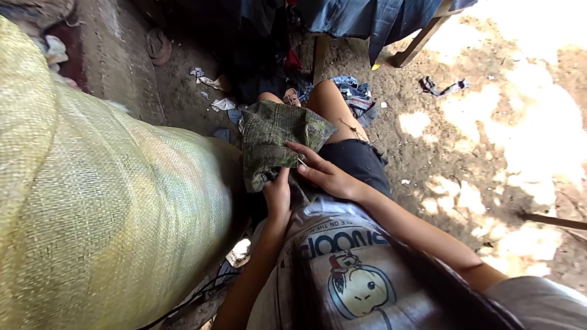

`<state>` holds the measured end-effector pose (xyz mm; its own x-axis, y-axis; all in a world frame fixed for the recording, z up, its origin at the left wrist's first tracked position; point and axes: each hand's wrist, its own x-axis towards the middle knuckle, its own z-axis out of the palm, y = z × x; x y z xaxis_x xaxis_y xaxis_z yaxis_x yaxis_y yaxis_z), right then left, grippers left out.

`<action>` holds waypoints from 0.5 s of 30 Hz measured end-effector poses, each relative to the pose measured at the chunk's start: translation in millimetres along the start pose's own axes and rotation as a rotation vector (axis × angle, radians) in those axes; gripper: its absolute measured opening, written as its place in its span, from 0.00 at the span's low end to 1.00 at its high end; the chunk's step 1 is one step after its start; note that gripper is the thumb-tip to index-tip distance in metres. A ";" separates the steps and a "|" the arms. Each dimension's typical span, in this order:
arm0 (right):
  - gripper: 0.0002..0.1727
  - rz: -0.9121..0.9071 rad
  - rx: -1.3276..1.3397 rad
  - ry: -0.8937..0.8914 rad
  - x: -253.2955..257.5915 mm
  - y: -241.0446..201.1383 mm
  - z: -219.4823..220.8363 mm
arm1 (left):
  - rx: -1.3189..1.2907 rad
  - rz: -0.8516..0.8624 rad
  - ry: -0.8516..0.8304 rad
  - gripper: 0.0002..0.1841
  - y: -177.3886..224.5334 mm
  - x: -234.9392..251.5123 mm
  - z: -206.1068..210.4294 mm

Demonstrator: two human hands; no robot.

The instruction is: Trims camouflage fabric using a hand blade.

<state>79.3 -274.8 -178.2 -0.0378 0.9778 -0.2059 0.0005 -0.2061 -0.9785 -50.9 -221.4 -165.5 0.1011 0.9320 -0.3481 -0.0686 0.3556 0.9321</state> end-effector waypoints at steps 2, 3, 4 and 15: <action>0.34 -0.032 -0.102 -0.002 -4.4 3.2 -0.6 | 0.012 -0.012 0.003 0.09 -0.6 0.3 -1.6; 0.33 -0.046 -0.123 0.023 -5.4 5.1 -0.3 | 0.015 -0.014 0.004 0.09 -1.1 0.6 -2.5; 0.32 -0.053 -0.143 0.052 -6.2 6.0 -0.5 | 0.014 -0.014 0.005 0.10 -1.2 0.6 -3.0; 0.34 -0.143 -0.671 0.246 -6.7 -2.2 -1.9 | -0.056 -0.087 0.044 0.07 8.2 -1.3 -5.7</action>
<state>81.4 -280.8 -174.6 0.1422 0.9898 0.0059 0.6279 -0.0856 -0.7736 -57.3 -219.2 -157.9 0.0659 0.8991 -0.4328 -0.1170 0.4377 0.8915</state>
